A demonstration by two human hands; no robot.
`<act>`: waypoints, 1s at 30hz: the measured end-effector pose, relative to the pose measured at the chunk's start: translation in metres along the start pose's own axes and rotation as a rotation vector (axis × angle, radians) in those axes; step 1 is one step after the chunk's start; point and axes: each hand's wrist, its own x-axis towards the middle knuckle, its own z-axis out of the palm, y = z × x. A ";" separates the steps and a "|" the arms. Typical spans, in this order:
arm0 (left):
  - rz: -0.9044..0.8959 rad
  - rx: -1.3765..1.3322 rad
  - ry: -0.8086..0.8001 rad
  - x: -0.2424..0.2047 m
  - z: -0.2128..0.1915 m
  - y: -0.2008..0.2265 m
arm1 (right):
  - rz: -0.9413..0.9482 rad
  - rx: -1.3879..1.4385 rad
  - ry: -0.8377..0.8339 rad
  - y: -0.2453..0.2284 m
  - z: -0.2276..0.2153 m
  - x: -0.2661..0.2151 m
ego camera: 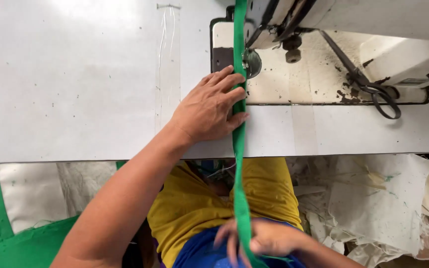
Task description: Attaching green fabric straps to white tote bags using an industrial sewing machine
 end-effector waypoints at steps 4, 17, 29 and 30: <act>-0.092 0.070 -0.136 0.001 -0.005 0.009 | -0.222 -1.086 1.306 -0.014 -0.035 -0.049; 0.046 0.113 0.139 -0.024 0.019 0.025 | -0.435 -1.733 1.403 -0.095 -0.106 0.025; 0.012 0.000 0.010 -0.021 0.005 0.022 | -0.346 -1.606 1.253 -0.114 -0.089 0.021; 0.021 -0.014 0.010 -0.021 0.007 0.020 | -0.348 -1.622 1.257 -0.114 -0.090 0.020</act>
